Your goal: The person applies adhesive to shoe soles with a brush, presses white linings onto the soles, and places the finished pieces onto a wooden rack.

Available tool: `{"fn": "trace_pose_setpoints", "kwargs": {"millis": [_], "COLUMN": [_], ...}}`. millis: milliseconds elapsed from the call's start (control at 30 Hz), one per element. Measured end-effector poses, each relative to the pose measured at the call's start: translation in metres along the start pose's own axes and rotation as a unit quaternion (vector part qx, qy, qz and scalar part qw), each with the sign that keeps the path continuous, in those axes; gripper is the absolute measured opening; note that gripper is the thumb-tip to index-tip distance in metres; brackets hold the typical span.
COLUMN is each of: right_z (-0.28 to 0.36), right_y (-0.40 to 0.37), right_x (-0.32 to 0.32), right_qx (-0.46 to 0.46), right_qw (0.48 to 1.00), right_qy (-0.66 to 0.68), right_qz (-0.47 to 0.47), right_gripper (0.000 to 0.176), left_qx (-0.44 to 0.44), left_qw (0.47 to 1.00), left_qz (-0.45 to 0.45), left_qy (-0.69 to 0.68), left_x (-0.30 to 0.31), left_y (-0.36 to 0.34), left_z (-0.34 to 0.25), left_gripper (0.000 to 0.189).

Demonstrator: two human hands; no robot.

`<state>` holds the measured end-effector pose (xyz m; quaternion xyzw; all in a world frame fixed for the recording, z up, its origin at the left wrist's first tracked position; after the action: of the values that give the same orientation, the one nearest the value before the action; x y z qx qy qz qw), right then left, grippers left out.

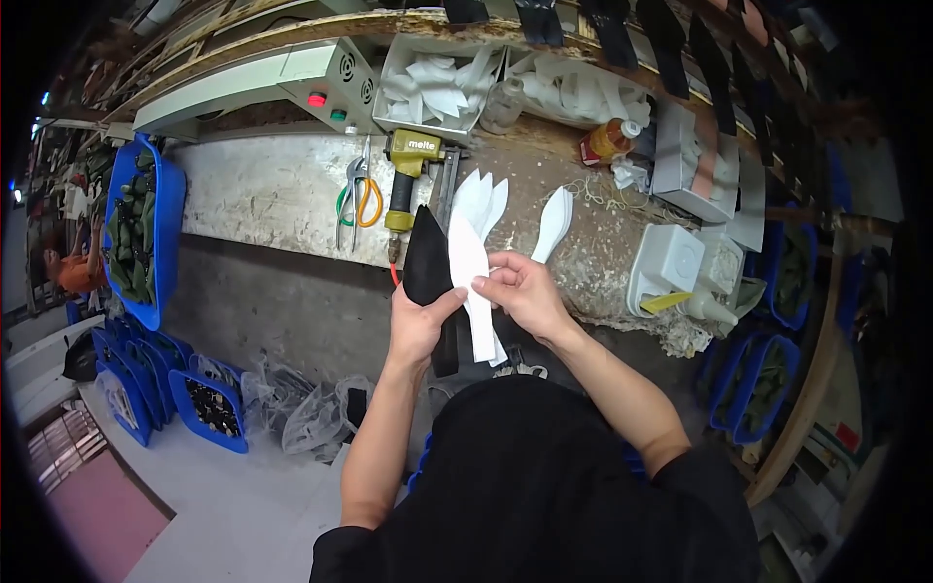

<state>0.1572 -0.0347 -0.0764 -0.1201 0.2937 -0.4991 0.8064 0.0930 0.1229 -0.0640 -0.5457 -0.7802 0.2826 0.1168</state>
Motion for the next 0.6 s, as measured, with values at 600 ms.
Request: {"fn": "trace_pose_setpoints", "kwargs": {"millis": [600], "right_z": [-0.018], "right_y": [-0.002], "right_x": [0.012], "right_qx": [-0.037], "right_qw": [0.997], "right_qy": [0.024], "right_qz": [-0.071], "right_gripper": [0.012], "left_qx": [-0.039], "left_qw": [0.981], "left_qz": [-0.181], "left_qy": [0.057], "left_x": [0.015], "left_y": [-0.004], "left_z": [0.001], "left_gripper": [0.023]}}
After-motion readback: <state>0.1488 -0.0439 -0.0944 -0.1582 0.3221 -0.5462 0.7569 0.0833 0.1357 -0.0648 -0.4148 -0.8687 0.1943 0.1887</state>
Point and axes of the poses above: each hand's wrist, its own y-axis towards the middle knuckle, its own x-axis out of the back of the hand, z = x × y, the point moved 8 cm from there along y, towards the middle knuckle, and after that the axes turned 5 degrees about y, right-handed, at the moved point
